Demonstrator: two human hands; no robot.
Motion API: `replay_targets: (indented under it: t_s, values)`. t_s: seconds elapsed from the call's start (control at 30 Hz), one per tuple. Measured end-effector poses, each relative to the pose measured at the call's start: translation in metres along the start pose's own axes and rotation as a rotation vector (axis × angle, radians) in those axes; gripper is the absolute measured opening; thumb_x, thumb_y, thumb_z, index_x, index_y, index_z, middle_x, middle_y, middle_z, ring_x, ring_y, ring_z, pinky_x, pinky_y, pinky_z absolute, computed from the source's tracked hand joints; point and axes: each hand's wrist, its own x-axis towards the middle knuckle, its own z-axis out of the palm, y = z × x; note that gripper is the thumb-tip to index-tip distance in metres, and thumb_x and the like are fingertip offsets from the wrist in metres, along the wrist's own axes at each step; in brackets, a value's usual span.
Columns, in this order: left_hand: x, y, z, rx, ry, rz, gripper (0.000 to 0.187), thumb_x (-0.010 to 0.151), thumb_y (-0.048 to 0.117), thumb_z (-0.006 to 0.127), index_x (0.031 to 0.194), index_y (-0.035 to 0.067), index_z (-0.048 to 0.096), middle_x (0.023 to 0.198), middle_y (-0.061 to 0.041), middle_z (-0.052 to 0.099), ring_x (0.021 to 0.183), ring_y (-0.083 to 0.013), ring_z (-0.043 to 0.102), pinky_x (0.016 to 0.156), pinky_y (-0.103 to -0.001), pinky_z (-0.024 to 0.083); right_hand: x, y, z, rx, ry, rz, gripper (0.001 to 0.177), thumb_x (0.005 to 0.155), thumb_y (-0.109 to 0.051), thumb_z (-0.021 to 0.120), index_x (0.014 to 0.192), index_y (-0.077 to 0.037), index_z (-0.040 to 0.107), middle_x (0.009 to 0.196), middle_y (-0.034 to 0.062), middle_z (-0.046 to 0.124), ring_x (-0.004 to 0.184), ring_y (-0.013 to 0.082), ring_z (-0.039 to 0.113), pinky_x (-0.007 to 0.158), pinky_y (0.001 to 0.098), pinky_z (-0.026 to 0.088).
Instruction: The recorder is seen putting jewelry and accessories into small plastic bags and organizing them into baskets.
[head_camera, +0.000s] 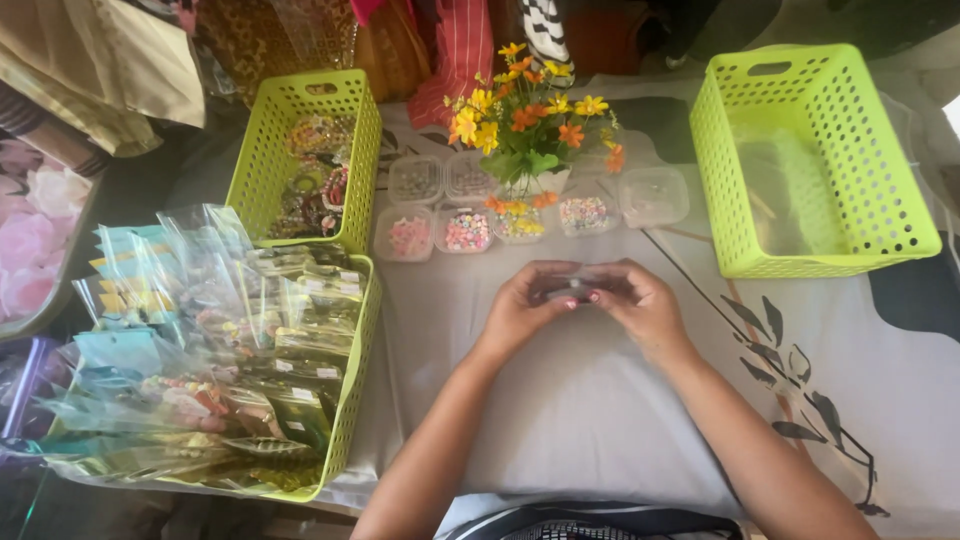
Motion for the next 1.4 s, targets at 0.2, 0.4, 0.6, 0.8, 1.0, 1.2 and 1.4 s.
replay_targets:
  t_s: [0.2, 0.4, 0.6, 0.8, 1.0, 1.2, 1.4]
  values:
    - [-0.003, -0.012, 0.002, 0.177, 0.088, -0.044, 0.034, 0.092, 0.004, 0.074, 0.124, 0.003, 0.064, 0.117, -0.005, 0.073, 0.104, -0.0128, 0.071, 0.084, -0.027, 0.059, -0.004, 0.006, -0.008, 0.06, 0.145, 0.057, 0.031, 0.091, 0.001, 0.073, 0.121, 0.001, 0.064, 0.116, 0.0083, 0.07, 0.108, 0.0148, 0.067, 0.097, 0.0314, 0.056]
    - [-0.011, 0.007, 0.009, 0.175, -0.014, 0.067, 0.03, 0.093, 0.004, 0.076, 0.121, 0.003, 0.065, 0.114, -0.005, 0.073, 0.102, -0.0107, 0.07, 0.089, -0.027, 0.058, -0.009, -0.013, -0.009, 0.024, 0.026, 0.014, 0.024, 0.091, -0.004, 0.076, 0.113, 0.002, 0.068, 0.11, 0.0068, 0.069, 0.104, 0.015, 0.068, 0.094, 0.0303, 0.056]
    - [-0.012, -0.003, 0.006, 0.206, 0.036, -0.016, 0.017, 0.094, 0.006, 0.077, 0.109, 0.003, 0.071, 0.106, -0.004, 0.076, 0.093, -0.0085, 0.069, 0.08, -0.026, 0.058, -0.01, -0.016, -0.005, -0.011, -0.02, -0.012, 0.022, 0.091, -0.008, 0.077, 0.109, 0.001, 0.069, 0.107, 0.0059, 0.069, 0.101, 0.0143, 0.066, 0.091, 0.0289, 0.054]
    - [-0.011, 0.017, 0.009, 0.282, -0.013, 0.024, 0.019, 0.09, 0.007, 0.078, 0.107, 0.003, 0.07, 0.104, -0.004, 0.074, 0.095, -0.0077, 0.068, 0.08, -0.026, 0.056, -0.013, -0.009, -0.009, 0.005, -0.024, 0.022, 0.02, 0.091, -0.011, 0.078, 0.106, 0.0, 0.072, 0.103, 0.0043, 0.065, 0.098, 0.0137, 0.066, 0.089, 0.0295, 0.055]
    - [-0.012, 0.002, 0.007, 0.304, 0.052, 0.073, 0.013, 0.094, 0.01, 0.076, 0.105, 0.004, 0.072, 0.099, -0.003, 0.073, 0.087, -0.0077, 0.066, 0.079, -0.025, 0.055, -0.01, -0.025, -0.001, -0.039, -0.02, 0.011, 0.022, 0.09, -0.015, 0.079, 0.106, -0.002, 0.071, 0.103, 0.0034, 0.066, 0.097, 0.0127, 0.066, 0.09, 0.0278, 0.054]
    - [-0.013, 0.021, 0.013, 0.368, 0.026, 0.095, 0.012, 0.093, 0.009, 0.075, 0.104, 0.003, 0.073, 0.095, -0.005, 0.071, 0.08, -0.0119, 0.063, 0.073, -0.027, 0.053, -0.012, -0.015, -0.005, -0.089, -0.012, 0.028, 0.021, 0.09, -0.016, 0.078, 0.104, -0.001, 0.073, 0.1, 0.0029, 0.068, 0.092, 0.0115, 0.067, 0.08, 0.0251, 0.054]
    - [-0.012, 0.011, 0.009, 0.276, 0.077, 0.102, 0.01, 0.099, 0.011, 0.07, 0.103, 0.004, 0.076, 0.095, -0.005, 0.072, 0.086, -0.0123, 0.067, 0.077, -0.027, 0.055, -0.012, -0.012, -0.006, -0.062, 0.019, 0.04, 0.018, 0.089, -0.014, 0.077, 0.101, -0.001, 0.073, 0.097, 0.0031, 0.069, 0.089, 0.0109, 0.066, 0.079, 0.0246, 0.053]
